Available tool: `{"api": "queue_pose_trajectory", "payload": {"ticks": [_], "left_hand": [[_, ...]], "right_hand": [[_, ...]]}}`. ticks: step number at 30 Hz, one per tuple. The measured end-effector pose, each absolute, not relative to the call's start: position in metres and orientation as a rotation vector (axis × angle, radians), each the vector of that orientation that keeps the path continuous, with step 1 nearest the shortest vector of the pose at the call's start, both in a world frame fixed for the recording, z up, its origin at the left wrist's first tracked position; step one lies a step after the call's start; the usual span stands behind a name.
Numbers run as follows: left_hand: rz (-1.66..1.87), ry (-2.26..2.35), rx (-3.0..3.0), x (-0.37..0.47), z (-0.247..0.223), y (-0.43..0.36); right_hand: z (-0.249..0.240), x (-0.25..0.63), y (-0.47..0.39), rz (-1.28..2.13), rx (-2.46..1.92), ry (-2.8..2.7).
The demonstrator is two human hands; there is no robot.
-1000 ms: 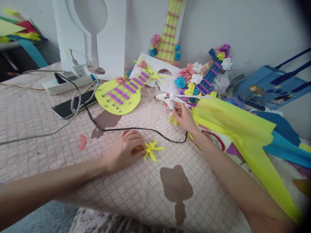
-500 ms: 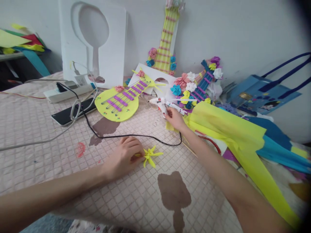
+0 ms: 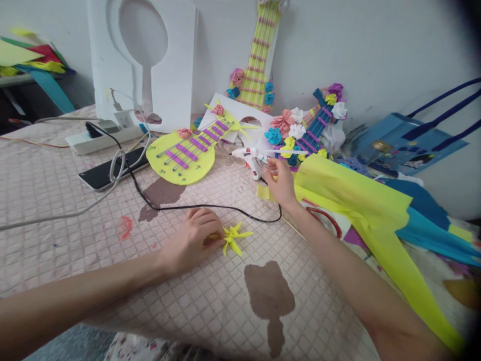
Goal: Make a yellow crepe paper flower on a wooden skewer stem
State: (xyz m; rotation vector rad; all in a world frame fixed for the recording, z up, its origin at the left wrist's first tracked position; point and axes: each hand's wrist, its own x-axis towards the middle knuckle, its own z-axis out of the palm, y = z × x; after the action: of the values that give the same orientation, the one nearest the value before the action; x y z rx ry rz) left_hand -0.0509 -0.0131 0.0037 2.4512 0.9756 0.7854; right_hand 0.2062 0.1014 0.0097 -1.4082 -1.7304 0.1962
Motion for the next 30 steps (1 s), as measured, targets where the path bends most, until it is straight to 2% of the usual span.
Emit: {"api": "queue_pose_trajectory", "payload": {"ticks": [2,9,15,30], "left_hand": [[0.785,0.962,2.46,-0.051,0.003,-0.013],[0.817,0.959,2.491,-0.051,0.003,-0.014],[0.809,0.968,2.501,-0.049,0.003,-0.014],[0.834,0.994,2.423,-0.046,0.004,-0.017]], "right_hand": [[0.019,0.195,0.066,0.167,-1.305,-1.751],[0.02,0.155,-0.031,0.467,-1.158,-2.018],[0.002,0.151,-0.029,0.551,-1.2,-1.959],[-0.001,0.146,-0.032,0.553,-1.206,-2.011]]}}
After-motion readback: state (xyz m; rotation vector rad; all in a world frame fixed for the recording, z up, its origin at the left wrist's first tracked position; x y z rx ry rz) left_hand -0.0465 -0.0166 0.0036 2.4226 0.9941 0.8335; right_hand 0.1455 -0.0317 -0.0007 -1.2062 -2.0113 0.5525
